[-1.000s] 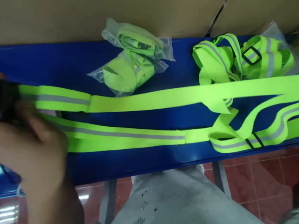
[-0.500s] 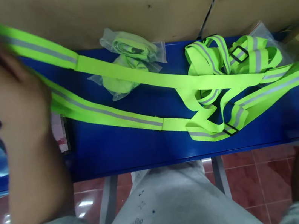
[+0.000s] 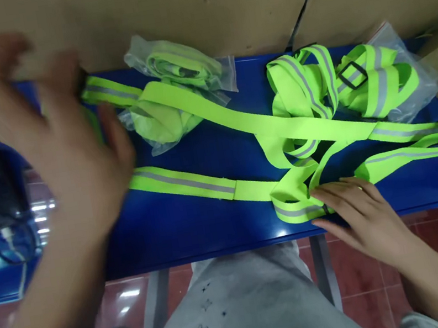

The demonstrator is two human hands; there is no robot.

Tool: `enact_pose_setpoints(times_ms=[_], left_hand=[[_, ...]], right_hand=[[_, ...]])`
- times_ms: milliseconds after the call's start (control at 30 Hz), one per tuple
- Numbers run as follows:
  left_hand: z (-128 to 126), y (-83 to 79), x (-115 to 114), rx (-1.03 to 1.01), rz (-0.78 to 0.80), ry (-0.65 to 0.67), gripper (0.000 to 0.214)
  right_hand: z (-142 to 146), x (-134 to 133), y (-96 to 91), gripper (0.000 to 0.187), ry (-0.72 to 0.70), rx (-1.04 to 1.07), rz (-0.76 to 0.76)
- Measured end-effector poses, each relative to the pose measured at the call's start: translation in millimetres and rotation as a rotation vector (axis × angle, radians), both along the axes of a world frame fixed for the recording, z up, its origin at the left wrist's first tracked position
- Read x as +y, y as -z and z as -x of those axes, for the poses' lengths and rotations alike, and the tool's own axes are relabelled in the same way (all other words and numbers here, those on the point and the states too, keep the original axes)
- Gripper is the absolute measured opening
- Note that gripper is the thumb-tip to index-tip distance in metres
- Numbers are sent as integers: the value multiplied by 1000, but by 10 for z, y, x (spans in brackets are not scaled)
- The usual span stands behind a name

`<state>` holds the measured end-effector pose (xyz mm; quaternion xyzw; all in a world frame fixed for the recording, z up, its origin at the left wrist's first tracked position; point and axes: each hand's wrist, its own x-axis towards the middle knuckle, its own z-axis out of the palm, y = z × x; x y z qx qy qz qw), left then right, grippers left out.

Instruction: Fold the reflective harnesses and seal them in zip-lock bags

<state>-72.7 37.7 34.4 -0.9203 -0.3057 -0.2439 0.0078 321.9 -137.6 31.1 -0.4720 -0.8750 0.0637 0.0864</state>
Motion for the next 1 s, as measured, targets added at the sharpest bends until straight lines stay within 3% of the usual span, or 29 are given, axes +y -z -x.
enact_pose_setpoints(times_ms=[200,267,333,467,567,767,1000], left_hand=[[-733,346,-592,109,184,251,62],[-895,451,-706,161,244,433,59],[-970,493,-761,208,286,511,61],[-861,453,-769,176,292,403,60],[-691,418,-781,170,219,299,55],[-527,395,-847,226,125,150,52],[-473,442,-863,301,137,94,54]], right_hand=[[-240,9,-19,61,154,-55,-35],[-375,12,-64,55,169,-109,-26],[-476,7,-82,40,167,-131,-14],[-551,-12,-56,22,147,-138,-29],[-527,-37,-48,15,52,-130,-76],[-443,-187,-22,33,-14,-153,-292],[-499,-287,70,37,58,-117,-174]])
